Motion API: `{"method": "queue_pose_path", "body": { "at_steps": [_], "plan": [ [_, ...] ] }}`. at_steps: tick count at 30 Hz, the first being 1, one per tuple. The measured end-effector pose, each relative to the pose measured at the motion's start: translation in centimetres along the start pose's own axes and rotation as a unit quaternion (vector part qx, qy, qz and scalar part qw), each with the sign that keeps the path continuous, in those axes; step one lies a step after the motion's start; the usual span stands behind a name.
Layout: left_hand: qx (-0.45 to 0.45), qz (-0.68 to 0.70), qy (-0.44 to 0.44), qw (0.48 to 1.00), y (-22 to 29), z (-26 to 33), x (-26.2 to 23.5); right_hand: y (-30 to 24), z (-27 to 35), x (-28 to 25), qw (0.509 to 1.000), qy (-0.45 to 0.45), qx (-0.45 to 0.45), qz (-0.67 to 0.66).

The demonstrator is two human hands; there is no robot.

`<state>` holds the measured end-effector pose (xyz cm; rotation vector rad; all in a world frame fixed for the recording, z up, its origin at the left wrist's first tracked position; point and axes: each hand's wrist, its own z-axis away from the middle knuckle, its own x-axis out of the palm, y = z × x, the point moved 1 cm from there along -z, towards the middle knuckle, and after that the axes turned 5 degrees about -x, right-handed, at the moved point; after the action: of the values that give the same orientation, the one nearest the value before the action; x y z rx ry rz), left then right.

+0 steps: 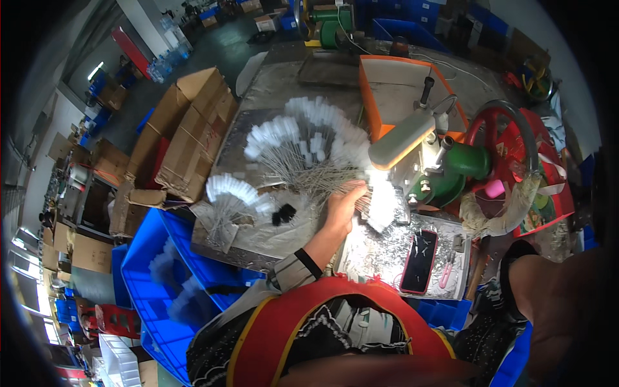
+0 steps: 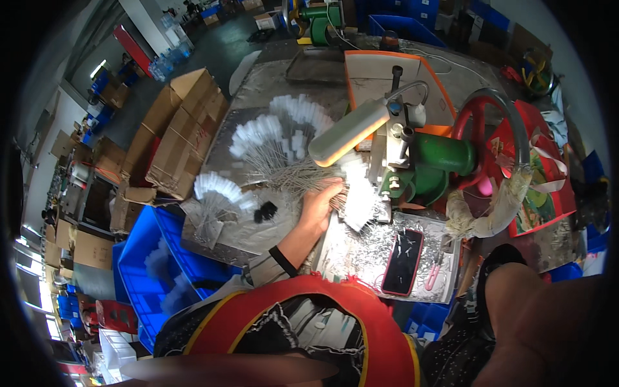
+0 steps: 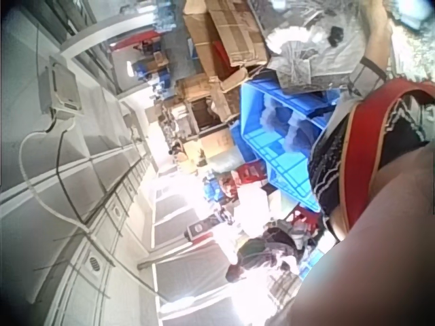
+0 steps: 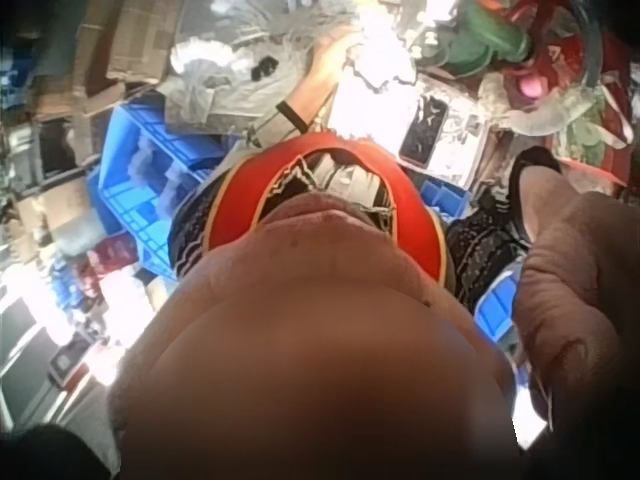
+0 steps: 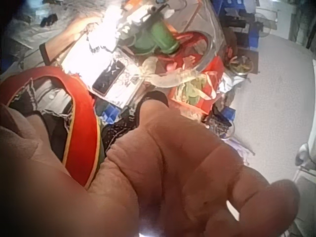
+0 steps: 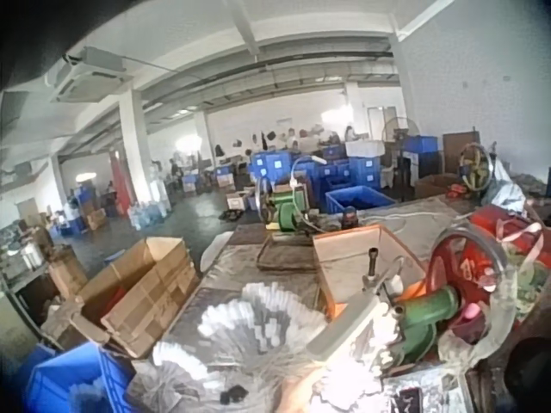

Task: Assembling fan-like bristle brushes using a workstation jig.

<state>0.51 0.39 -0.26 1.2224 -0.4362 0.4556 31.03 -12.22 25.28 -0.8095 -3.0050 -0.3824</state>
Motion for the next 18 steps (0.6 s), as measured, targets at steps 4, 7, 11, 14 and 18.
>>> {"method": "queue_pose_path", "body": {
  "at_steps": [4, 7, 11, 14, 18],
  "plan": [
    [-0.008, 0.003, -0.003, 1.0, 0.0, 0.5, 0.1, -0.8, -0.1, 1.3, 1.0, -0.001, 0.005, 0.018],
    [-0.006, 0.01, 0.004, 1.0, 0.0, 0.6, 0.4, -1.4, -0.2, 1.2, 0.999, 0.0, 0.007, 0.036],
    [-0.004, -0.006, 0.002, 1.0, 0.4, 0.9, 0.2, -2.1, -0.2, 2.7, 0.997, -0.007, 0.001, 0.08],
    [-0.001, -0.003, 0.021, 1.0, -0.2, 0.3, -0.5, -2.1, 0.8, 0.9, 0.993, -0.026, 0.013, 0.118],
    [-0.022, 0.0, 0.007, 1.0, 0.0, 1.1, -0.4, -3.4, 0.5, 0.5, 0.983, -0.048, 0.093, 0.151]
  ]
}}
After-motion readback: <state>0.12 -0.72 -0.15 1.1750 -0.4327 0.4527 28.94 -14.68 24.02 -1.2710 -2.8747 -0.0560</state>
